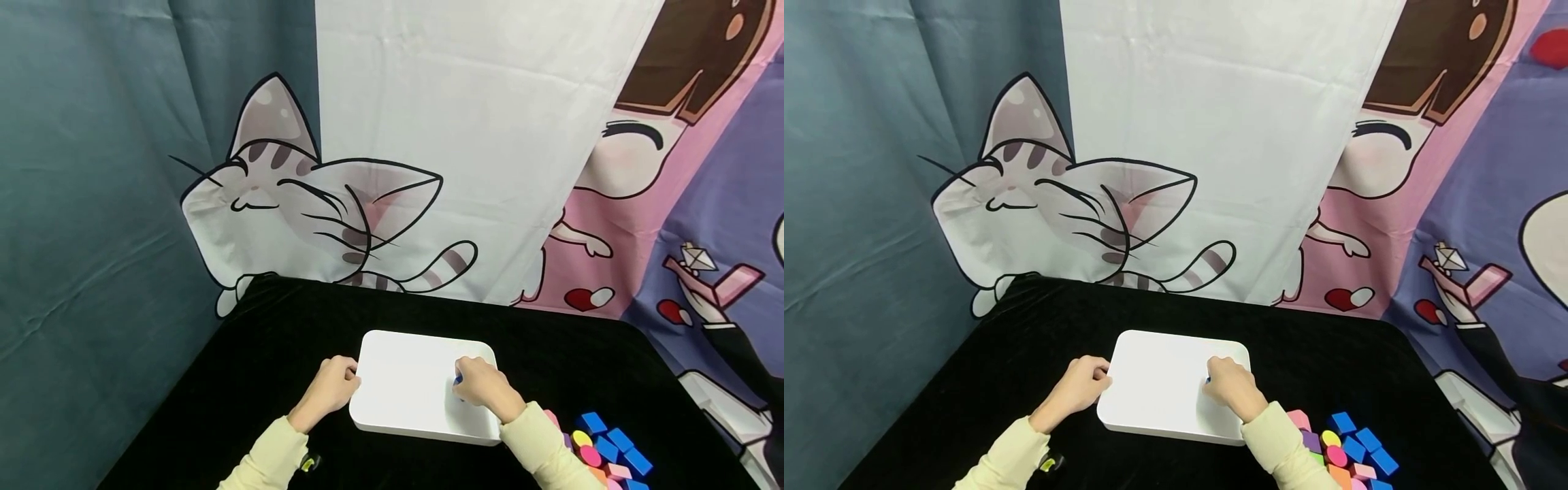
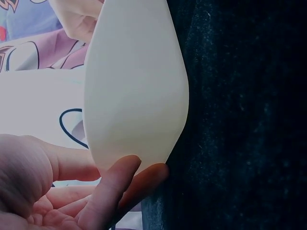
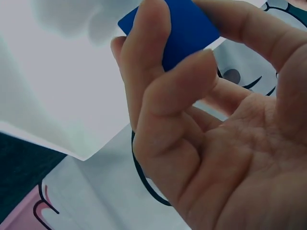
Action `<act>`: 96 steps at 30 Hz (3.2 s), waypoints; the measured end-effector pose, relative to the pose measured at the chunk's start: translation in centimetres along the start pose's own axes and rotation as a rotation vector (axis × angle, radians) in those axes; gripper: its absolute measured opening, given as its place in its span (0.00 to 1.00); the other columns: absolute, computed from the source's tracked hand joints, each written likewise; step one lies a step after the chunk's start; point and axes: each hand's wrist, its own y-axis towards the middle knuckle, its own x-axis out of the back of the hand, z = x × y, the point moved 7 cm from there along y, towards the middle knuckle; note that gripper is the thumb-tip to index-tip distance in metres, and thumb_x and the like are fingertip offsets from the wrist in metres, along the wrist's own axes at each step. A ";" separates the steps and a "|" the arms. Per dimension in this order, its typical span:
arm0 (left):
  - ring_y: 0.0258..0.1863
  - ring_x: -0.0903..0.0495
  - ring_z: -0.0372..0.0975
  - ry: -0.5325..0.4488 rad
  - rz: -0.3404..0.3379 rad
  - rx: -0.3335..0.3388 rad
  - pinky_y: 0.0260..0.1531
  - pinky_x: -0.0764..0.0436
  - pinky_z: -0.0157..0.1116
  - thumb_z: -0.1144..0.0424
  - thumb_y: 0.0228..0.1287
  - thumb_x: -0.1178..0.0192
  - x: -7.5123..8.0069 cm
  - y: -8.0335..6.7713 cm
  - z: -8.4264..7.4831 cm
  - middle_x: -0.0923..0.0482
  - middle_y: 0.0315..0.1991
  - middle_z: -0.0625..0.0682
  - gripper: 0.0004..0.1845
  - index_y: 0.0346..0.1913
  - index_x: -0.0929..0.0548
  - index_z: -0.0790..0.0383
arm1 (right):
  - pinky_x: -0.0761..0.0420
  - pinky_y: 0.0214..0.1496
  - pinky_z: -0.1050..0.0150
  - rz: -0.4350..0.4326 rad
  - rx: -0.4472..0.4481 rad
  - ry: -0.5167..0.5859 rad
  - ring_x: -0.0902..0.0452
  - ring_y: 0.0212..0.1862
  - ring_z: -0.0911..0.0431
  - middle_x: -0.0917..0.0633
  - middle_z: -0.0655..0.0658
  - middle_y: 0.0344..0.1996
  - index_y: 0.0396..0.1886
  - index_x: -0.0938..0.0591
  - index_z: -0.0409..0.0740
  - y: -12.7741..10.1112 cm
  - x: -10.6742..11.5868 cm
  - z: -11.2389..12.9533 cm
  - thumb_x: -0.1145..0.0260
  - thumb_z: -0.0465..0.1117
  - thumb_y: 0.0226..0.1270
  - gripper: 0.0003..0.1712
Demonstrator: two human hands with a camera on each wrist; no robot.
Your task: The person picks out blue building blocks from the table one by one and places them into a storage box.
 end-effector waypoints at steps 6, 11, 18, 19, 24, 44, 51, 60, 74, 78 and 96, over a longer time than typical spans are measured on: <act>0.12 0.32 0.34 -0.004 0.001 0.002 0.12 0.31 0.29 0.71 0.54 0.45 0.0 -0.1 0.0 0.27 0.15 0.45 0.07 0.34 0.18 0.67 | 0.34 0.17 0.64 0.020 -0.003 -0.036 0.31 0.19 0.56 0.27 0.49 0.16 0.19 0.28 0.46 0.0 -0.3 -0.1 0.33 0.36 0.44 0.10; 0.14 0.30 0.34 -0.001 -0.006 0.011 0.14 0.29 0.29 0.71 0.53 0.43 0.0 -0.1 0.1 0.25 0.17 0.46 0.06 0.33 0.18 0.67 | 0.33 0.17 0.64 0.067 -0.019 -0.027 0.29 0.16 0.57 0.27 0.49 0.16 0.20 0.28 0.46 -0.3 -0.6 -0.2 0.33 0.36 0.43 0.10; 0.16 0.29 0.35 -0.009 0.007 0.023 0.16 0.28 0.30 0.70 0.54 0.43 -0.1 -0.1 0.3 0.24 0.19 0.47 0.06 0.35 0.18 0.68 | 0.33 0.17 0.63 0.086 -0.011 -0.035 0.28 0.14 0.57 0.26 0.49 0.15 0.20 0.28 0.46 -0.6 -0.4 0.0 0.33 0.36 0.44 0.10; 0.16 0.29 0.35 -0.013 0.009 0.025 0.15 0.28 0.30 0.70 0.54 0.43 -0.1 -0.1 0.3 0.24 0.19 0.47 0.07 0.35 0.18 0.68 | 0.33 0.17 0.63 0.091 -0.011 -0.034 0.28 0.14 0.57 0.26 0.49 0.15 0.20 0.28 0.46 -0.6 -0.4 -0.1 0.33 0.36 0.44 0.10; 0.14 0.29 0.35 -0.032 0.017 0.029 0.13 0.28 0.30 0.71 0.55 0.43 -0.1 -0.1 0.5 0.24 0.19 0.48 0.07 0.37 0.18 0.69 | 0.32 0.18 0.63 0.108 -0.011 -0.033 0.28 0.14 0.57 0.26 0.49 0.17 0.22 0.26 0.45 -0.5 -0.4 -0.1 0.33 0.38 0.46 0.09; 0.15 0.25 0.35 -0.087 0.044 0.036 0.13 0.25 0.28 0.72 0.54 0.45 -0.5 -0.1 0.9 0.23 0.19 0.49 0.06 0.33 0.19 0.69 | 0.22 0.30 0.54 0.027 -0.069 0.050 0.25 0.32 0.54 0.19 0.41 0.39 0.49 0.24 0.40 -0.6 1.6 -3.0 0.36 0.62 0.52 0.35; 0.16 0.24 0.35 -0.116 0.051 0.030 0.14 0.23 0.28 0.72 0.53 0.45 -0.6 0.0 0.7 0.22 0.20 0.50 0.07 0.34 0.19 0.70 | 0.23 0.27 0.59 -0.048 -0.066 0.131 0.26 0.28 0.56 0.19 0.44 0.31 0.50 0.25 0.39 -0.7 2.8 -5.3 0.38 0.54 0.59 0.27; 0.17 0.23 0.35 -0.124 0.046 0.023 0.14 0.23 0.28 0.73 0.53 0.45 -0.5 0.0 0.7 0.22 0.20 0.51 0.07 0.34 0.19 0.69 | 0.27 0.24 0.62 -0.234 -0.076 0.181 0.26 0.27 0.58 0.20 0.47 0.28 0.41 0.25 0.41 -1.9 4.9 -9.6 0.41 0.47 0.61 0.15; 0.16 0.23 0.35 -0.132 0.046 0.011 0.14 0.23 0.28 0.73 0.54 0.46 -0.5 0.1 0.7 0.22 0.20 0.51 0.07 0.34 0.19 0.70 | 0.32 0.22 0.58 -0.086 -0.207 0.096 0.30 0.27 0.53 0.25 0.46 0.25 0.33 0.26 0.43 -3.8 3.7 -16.0 0.39 0.48 0.57 0.13; 0.16 0.23 0.35 -0.136 0.043 0.014 0.14 0.22 0.28 0.72 0.53 0.46 -0.5 0.1 0.7 0.21 0.20 0.51 0.08 0.34 0.19 0.70 | 0.31 0.24 0.56 -0.031 -0.220 0.080 0.30 0.28 0.52 0.24 0.43 0.29 0.34 0.25 0.41 -4.1 3.1 -17.3 0.38 0.48 0.57 0.15; 0.17 0.22 0.35 -0.164 0.045 0.022 0.15 0.22 0.28 0.73 0.53 0.46 -0.4 0.2 0.8 0.22 0.20 0.51 0.07 0.34 0.19 0.70 | 0.26 0.30 0.56 0.118 -0.288 0.091 0.30 0.30 0.52 0.24 0.43 0.28 0.35 0.25 0.34 -5.7 1.9 -21.3 0.35 0.48 0.55 0.20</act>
